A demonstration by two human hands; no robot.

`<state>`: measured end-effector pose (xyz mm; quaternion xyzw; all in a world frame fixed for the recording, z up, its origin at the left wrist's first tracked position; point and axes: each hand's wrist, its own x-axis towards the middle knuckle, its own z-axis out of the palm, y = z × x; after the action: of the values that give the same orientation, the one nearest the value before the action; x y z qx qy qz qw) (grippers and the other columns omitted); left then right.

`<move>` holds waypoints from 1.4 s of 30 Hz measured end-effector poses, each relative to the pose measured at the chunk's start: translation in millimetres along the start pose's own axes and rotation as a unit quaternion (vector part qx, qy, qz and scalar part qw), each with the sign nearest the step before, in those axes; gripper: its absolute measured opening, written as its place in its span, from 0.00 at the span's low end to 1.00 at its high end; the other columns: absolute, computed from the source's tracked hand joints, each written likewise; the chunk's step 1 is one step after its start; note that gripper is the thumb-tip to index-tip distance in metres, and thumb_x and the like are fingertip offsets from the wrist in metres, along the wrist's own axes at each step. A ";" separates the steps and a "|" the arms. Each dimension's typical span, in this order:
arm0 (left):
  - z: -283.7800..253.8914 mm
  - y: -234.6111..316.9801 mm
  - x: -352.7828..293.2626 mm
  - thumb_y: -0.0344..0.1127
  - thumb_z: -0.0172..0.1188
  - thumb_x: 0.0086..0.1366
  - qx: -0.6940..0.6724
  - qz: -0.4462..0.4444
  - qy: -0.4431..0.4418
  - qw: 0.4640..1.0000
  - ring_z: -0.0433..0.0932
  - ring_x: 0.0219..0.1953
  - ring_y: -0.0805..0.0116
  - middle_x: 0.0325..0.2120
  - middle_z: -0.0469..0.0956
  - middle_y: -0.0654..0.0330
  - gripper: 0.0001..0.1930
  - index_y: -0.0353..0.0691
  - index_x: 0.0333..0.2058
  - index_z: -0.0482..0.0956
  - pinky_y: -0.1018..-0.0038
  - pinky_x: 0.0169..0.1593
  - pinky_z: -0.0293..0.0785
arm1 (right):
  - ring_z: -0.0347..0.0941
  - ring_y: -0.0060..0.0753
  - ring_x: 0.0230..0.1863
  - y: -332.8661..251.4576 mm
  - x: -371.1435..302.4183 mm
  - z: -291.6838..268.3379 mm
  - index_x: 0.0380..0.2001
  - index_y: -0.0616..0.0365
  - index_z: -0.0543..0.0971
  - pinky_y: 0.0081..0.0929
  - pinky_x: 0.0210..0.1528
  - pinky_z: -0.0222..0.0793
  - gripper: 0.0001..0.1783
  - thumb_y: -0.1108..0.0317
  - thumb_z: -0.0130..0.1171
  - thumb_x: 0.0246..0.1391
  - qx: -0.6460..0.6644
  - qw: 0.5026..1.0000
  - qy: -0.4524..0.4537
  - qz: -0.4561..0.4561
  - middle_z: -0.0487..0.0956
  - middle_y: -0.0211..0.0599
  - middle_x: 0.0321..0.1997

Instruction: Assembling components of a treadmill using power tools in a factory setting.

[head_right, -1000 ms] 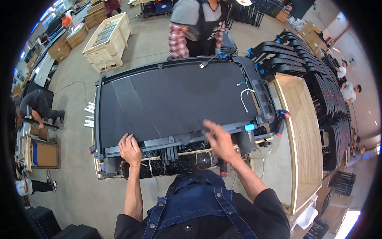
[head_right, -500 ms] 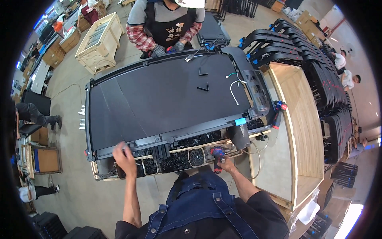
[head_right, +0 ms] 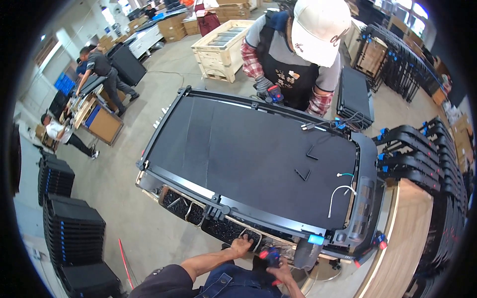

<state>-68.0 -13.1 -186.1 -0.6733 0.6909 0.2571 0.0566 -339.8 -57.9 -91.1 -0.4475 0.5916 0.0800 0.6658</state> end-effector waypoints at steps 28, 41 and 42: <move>-116.6 35.4 -39.6 0.36 0.60 0.72 -0.869 -0.154 0.038 0.469 0.85 0.42 0.62 0.38 0.84 0.56 0.08 0.38 0.38 0.80 0.68 0.45 0.84 | 0.80 0.25 0.50 -111.2 -136.2 -56.3 0.53 0.61 0.77 0.30 0.56 0.74 0.26 0.71 0.72 0.51 0.026 0.962 0.005 -0.273 0.85 0.33 0.47; -228.7 86.0 -49.3 0.37 0.59 0.72 -0.954 -0.070 0.014 0.290 0.83 0.42 0.65 0.40 0.81 0.57 0.08 0.39 0.40 0.78 0.73 0.45 0.85 | 0.80 0.32 0.55 -146.9 -154.0 -66.9 0.59 0.61 0.72 0.32 0.58 0.75 0.32 0.75 0.71 0.52 0.137 0.937 -0.062 -0.316 0.84 0.41 0.49; -232.3 85.6 -48.0 0.37 0.59 0.72 -0.950 -0.070 0.014 0.303 0.83 0.42 0.65 0.39 0.81 0.57 0.08 0.39 0.40 0.78 0.73 0.45 0.85 | 0.80 0.30 0.53 -148.5 -154.9 -67.3 0.59 0.61 0.73 0.31 0.57 0.75 0.31 0.75 0.71 0.52 0.148 0.940 -0.062 -0.302 0.84 0.39 0.48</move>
<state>-83.6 -73.4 58.2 -0.3098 -0.0813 0.7210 -0.6145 -338.1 -126.0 123.2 -0.4958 0.3913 -0.1856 0.7527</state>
